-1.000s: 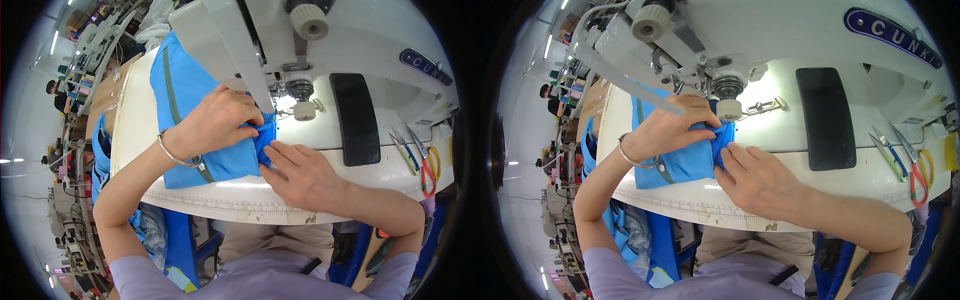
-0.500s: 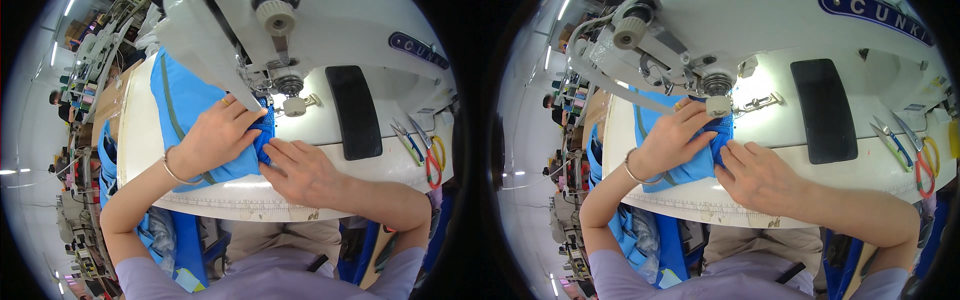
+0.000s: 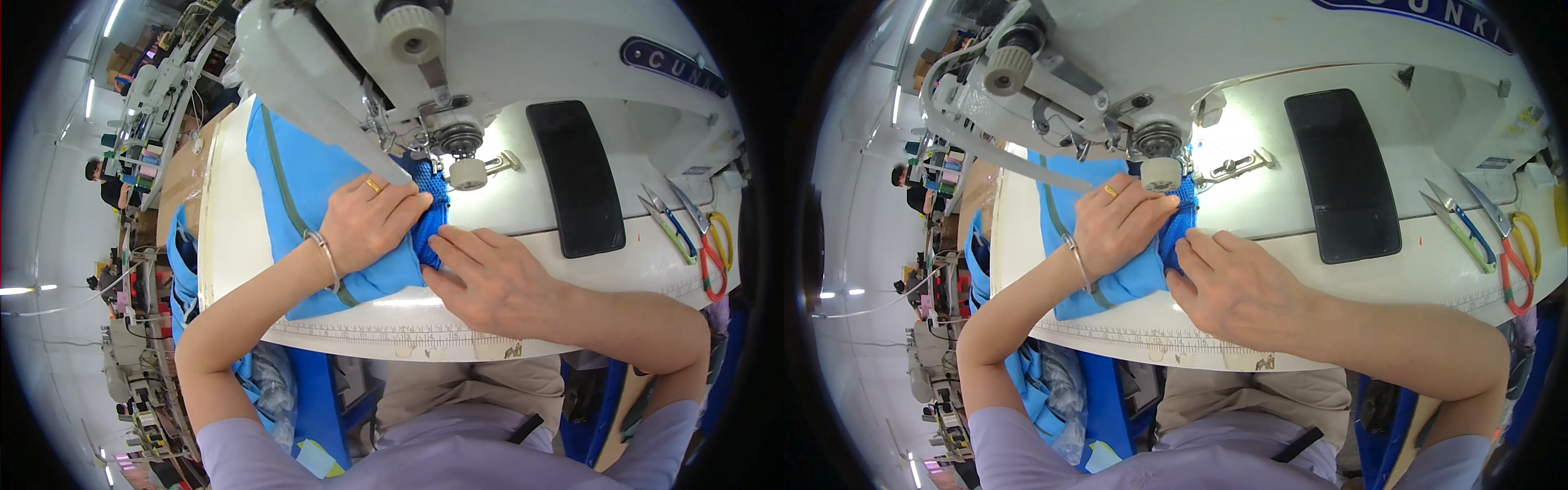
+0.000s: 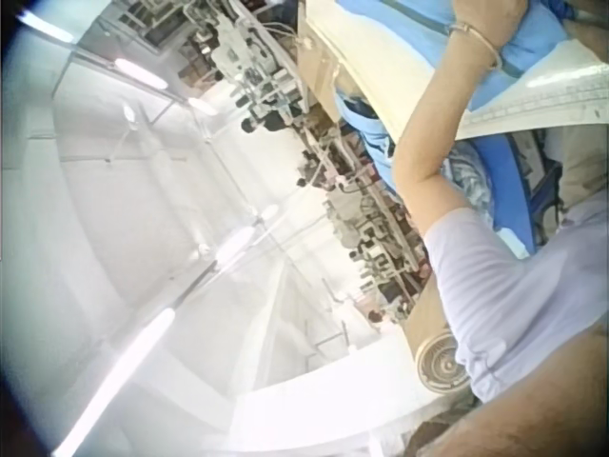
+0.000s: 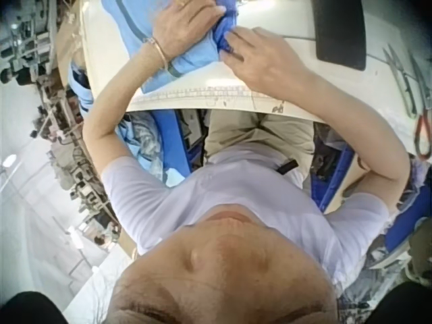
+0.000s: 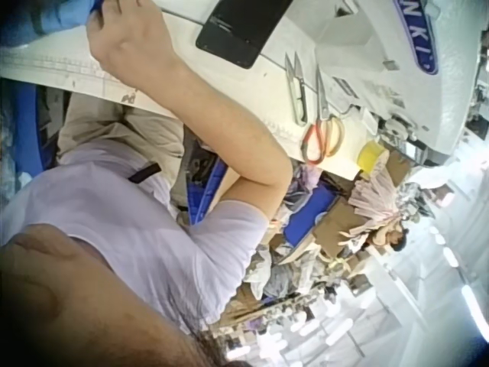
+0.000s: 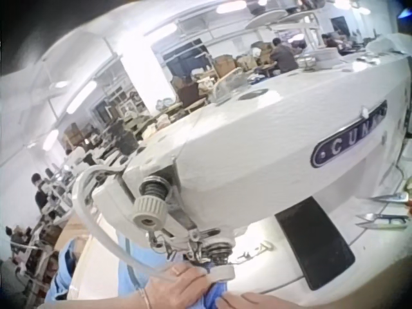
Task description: The person operates an industrial sewing machine to stitch a blue and green fabric bag. They guide the bag under the needle, aligning the edges of the fabric and a dark blue mesh strip while the machine sews. The person frequently pauses to adjust the bag's position and ensure the seam is straight.
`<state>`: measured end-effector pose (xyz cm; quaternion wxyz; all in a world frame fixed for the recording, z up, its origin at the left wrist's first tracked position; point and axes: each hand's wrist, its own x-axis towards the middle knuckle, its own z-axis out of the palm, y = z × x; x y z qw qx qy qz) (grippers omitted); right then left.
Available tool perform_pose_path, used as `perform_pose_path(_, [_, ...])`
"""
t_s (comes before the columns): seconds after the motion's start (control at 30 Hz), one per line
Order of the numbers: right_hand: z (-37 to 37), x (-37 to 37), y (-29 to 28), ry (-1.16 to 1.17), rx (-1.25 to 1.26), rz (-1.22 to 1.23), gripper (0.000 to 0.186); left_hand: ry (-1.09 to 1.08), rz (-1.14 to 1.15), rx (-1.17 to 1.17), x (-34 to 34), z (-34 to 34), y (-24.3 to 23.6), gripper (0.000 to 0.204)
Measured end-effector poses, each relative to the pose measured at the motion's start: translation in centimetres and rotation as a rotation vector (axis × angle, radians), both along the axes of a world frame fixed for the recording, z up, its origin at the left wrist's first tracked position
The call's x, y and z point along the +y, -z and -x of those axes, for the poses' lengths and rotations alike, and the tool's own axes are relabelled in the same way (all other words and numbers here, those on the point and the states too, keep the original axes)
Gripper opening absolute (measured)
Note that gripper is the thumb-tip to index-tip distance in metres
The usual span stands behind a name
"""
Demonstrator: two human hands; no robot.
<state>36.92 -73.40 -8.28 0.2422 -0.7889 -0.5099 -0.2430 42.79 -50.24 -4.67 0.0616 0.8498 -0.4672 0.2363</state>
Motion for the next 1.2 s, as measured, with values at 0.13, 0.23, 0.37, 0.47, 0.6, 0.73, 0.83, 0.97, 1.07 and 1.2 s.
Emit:
perform_pose_path(0.13, [0.1, 0.0, 0.0, 0.007, -0.005, -0.015, 0.026, 0.034, -0.064, 0.071, 0.1, 0.6, -0.8, 0.037])
perform_pose_path(0.23, [0.1, -0.2, 0.0, 0.004, 0.005, 0.007, 0.026, -0.002, -0.050, 0.125, 0.1, 0.9, -1.1, 0.040])
perform_pose_path(0.37, [0.0, 0.0, -0.1, -0.001, 0.000, 0.005, 0.028, 0.009, 0.050, 0.178, 0.6, 0.5, -0.5, 0.040])
perform_pose_path(0.47, [-0.1, 0.0, -0.2, 0.000, -0.001, 0.012, 0.028, 0.020, 0.105, 0.197, 0.4, 0.3, -0.2, 0.040])
perform_pose_path(0.6, [-0.2, 0.1, -0.3, -0.011, -0.009, 0.008, 0.029, 0.055, 0.114, 0.219, 0.5, 0.1, -0.2, 0.040])
perform_pose_path(0.73, [-0.2, 0.1, -0.8, -0.024, 0.032, 0.019, 0.029, 0.053, 0.111, 0.218, 0.4, 0.1, 0.0, 0.041])
perform_pose_path(0.83, [-0.6, 0.3, -1.0, -0.026, 0.025, -0.002, 0.028, 0.069, 0.138, 0.217, 0.5, -0.2, 0.1, 0.039])
perform_pose_path(0.97, [-1.1, 0.4, -0.9, 0.005, 0.074, -0.029, 0.026, 0.030, 0.096, 0.201, 0.5, -0.6, 0.2, 0.038])
perform_pose_path(1.07, [-1.7, 0.4, -1.3, 0.028, 0.119, -0.026, 0.024, 0.033, 0.139, 0.173, 0.4, -1.5, 0.8, 0.038])
perform_pose_path(1.2, [-2.2, 0.4, -1.4, 0.066, 0.176, -0.042, 0.022, 0.022, 0.137, 0.162, 0.6, -2.2, 1.0, 0.037])
